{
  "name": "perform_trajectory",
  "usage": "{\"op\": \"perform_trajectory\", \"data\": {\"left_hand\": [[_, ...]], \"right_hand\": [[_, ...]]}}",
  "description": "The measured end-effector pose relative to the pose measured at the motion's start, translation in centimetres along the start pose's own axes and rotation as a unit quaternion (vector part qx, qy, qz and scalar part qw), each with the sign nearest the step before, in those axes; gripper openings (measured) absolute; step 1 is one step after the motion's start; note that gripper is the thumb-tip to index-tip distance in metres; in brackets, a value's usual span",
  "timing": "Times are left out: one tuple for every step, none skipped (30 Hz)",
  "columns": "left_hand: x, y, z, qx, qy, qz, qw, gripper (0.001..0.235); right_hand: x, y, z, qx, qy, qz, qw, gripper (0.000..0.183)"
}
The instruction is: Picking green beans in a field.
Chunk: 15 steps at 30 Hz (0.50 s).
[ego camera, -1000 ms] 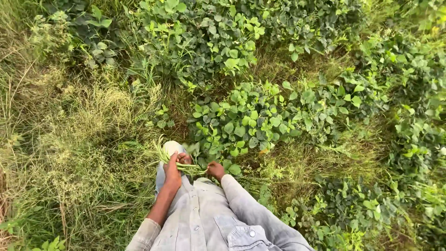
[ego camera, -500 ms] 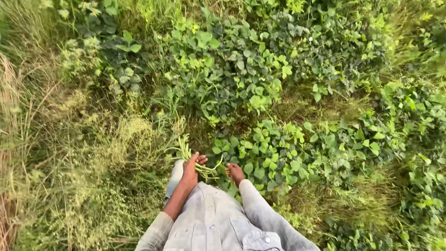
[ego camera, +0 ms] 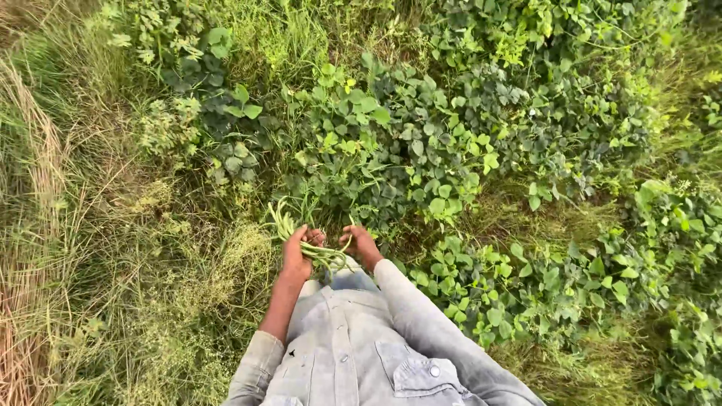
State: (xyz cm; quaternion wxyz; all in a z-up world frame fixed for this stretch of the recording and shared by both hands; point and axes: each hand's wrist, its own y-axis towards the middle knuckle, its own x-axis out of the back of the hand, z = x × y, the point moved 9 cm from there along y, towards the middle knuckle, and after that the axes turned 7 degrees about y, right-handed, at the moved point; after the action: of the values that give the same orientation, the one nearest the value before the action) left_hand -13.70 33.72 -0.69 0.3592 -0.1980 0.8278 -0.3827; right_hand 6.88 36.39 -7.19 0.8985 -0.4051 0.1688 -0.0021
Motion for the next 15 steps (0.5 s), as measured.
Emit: {"op": "perform_trajectory", "data": {"left_hand": [[0.3, 0.9, -0.4, -0.002, -0.003, -0.002, 1.000, 0.017], [0.2, 1.8, -0.4, 0.007, -0.019, 0.017, 1.000, 0.020], [-0.1, 2.7, -0.5, 0.016, -0.036, 0.035, 0.999, 0.024], [0.0, 3.2, -0.4, 0.019, -0.037, 0.032, 0.999, 0.024], [0.2, 3.7, -0.2, 0.034, -0.042, 0.021, 0.998, 0.024], [0.2, 4.4, 0.0, 0.047, -0.046, 0.012, 0.998, 0.024], [0.3, 5.1, 0.1, 0.048, -0.047, 0.011, 0.998, 0.024], [0.2, 5.9, 0.1, 0.051, -0.052, 0.019, 0.997, 0.025], [0.0, 6.8, 0.0, 0.054, -0.057, 0.028, 0.997, 0.026], [-0.2, 7.5, -0.6, 0.052, -0.055, 0.029, 0.997, 0.026], [-0.4, 8.2, -1.2, 0.054, -0.071, 0.028, 0.996, 0.027], [-0.4, 8.9, -1.8, 0.057, -0.084, 0.027, 0.994, 0.029], [-0.5, 9.5, -2.0, 0.057, -0.078, 0.027, 0.995, 0.029], [-0.8, 10.4, -2.4, 0.061, -0.085, 0.023, 0.994, 0.030], [-1.2, 11.5, -2.9, 0.064, -0.092, 0.019, 0.993, 0.031]], "right_hand": [[0.1, 1.2, 0.1, -0.001, -0.003, 0.003, 1.000, 0.038], [0.0, 2.3, 0.5, 0.017, 0.021, 0.029, 0.999, 0.032], [-0.1, 3.4, 1.1, 0.034, 0.046, 0.056, 0.997, 0.026], [-0.1, 3.7, 1.2, 0.030, 0.045, 0.054, 0.997, 0.026], [0.0, 4.0, 1.7, 0.046, 0.047, 0.049, 0.997, 0.027], [0.0, 4.5, 2.5, 0.063, 0.049, 0.045, 0.996, 0.027], [0.3, 5.2, 2.6, 0.062, 0.049, 0.045, 0.996, 0.027], [0.8, 6.0, 3.1, 0.076, 0.044, 0.026, 0.996, 0.024], [1.3, 6.9, 3.6, 0.090, 0.040, 0.008, 0.995, 0.022], [0.5, 7.1, 4.6, 0.093, 0.042, 0.009, 0.995, 0.022], [0.1, 7.3, 5.6, 0.091, 0.029, -0.008, 0.995, 0.023], [-0.3, 7.4, 6.3, 0.089, 0.020, -0.028, 0.995, 0.023], [-1.0, 8.0, 6.6, 0.090, 0.025, -0.028, 0.995, 0.023], [-1.4, 8.9, 7.5, 0.102, 0.045, -0.037, 0.993, 0.024], [-1.8, 9.9, 8.4, 0.113, 0.066, -0.047, 0.990, 0.024]]}}
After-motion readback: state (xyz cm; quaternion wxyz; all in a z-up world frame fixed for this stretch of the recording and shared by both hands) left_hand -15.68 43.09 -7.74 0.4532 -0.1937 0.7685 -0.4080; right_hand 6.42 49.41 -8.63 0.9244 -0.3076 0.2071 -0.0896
